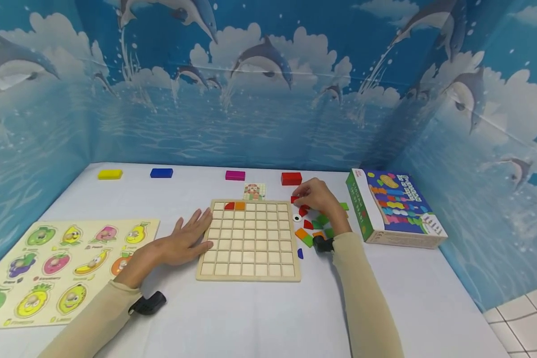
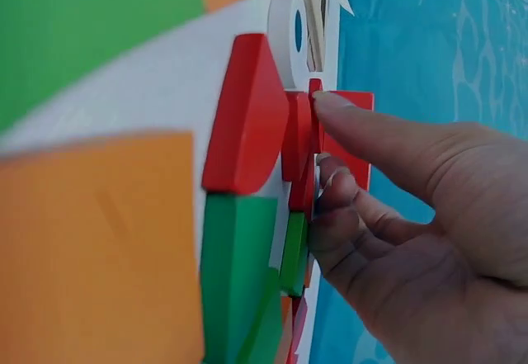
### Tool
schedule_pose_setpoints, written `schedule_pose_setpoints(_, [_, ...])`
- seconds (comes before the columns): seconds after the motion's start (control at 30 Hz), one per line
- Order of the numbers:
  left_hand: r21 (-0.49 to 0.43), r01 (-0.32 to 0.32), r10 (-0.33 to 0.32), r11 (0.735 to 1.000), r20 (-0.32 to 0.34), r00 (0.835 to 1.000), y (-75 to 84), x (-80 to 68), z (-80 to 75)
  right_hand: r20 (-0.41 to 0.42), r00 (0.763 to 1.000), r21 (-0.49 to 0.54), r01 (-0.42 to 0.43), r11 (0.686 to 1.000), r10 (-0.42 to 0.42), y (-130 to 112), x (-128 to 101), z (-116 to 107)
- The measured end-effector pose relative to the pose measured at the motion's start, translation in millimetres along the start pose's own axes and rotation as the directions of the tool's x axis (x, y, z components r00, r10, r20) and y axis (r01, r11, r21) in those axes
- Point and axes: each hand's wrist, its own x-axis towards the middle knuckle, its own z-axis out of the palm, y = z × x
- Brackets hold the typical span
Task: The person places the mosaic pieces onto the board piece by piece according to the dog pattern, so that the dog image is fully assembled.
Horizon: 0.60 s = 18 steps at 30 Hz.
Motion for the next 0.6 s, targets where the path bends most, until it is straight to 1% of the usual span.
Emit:
schedule_pose_setpoints(0.23, [0.012, 0.01, -0.01, 1.0, -0.007, 1.0, 1.8, -1.7, -1.8, 0.014, 0.998, -0.007, -0.067, 0.998, 0.067, -7.7, 2.1, 2.5])
schedule_pose_setpoints(0.37, [0.013, 0.004, -0.004, 1.0, -0.01, 1.0, 2.2, -2.2, -1.8, 0.026, 0.995, -0.007, -0.094, 0.996, 0.095, -8.3, 1.4, 1.3])
schedule_pose_setpoints(0.53, [0.017, -0.002, 0.002, 1.0, -0.011, 1.0, -0.4, -0.4, 0.3, 0.04, 0.995, -0.002, -0.09, 0.996, 0.09, -9.2, -1.7, -1.3])
schedule_pose_setpoints(0.6, [0.016, -0.004, 0.004, 1.0, -0.011, 1.0, -1.9, 0.8, 1.5, 0.045, 0.997, -0.007, -0.066, 0.998, 0.066, -10.0, -3.6, -2.7])
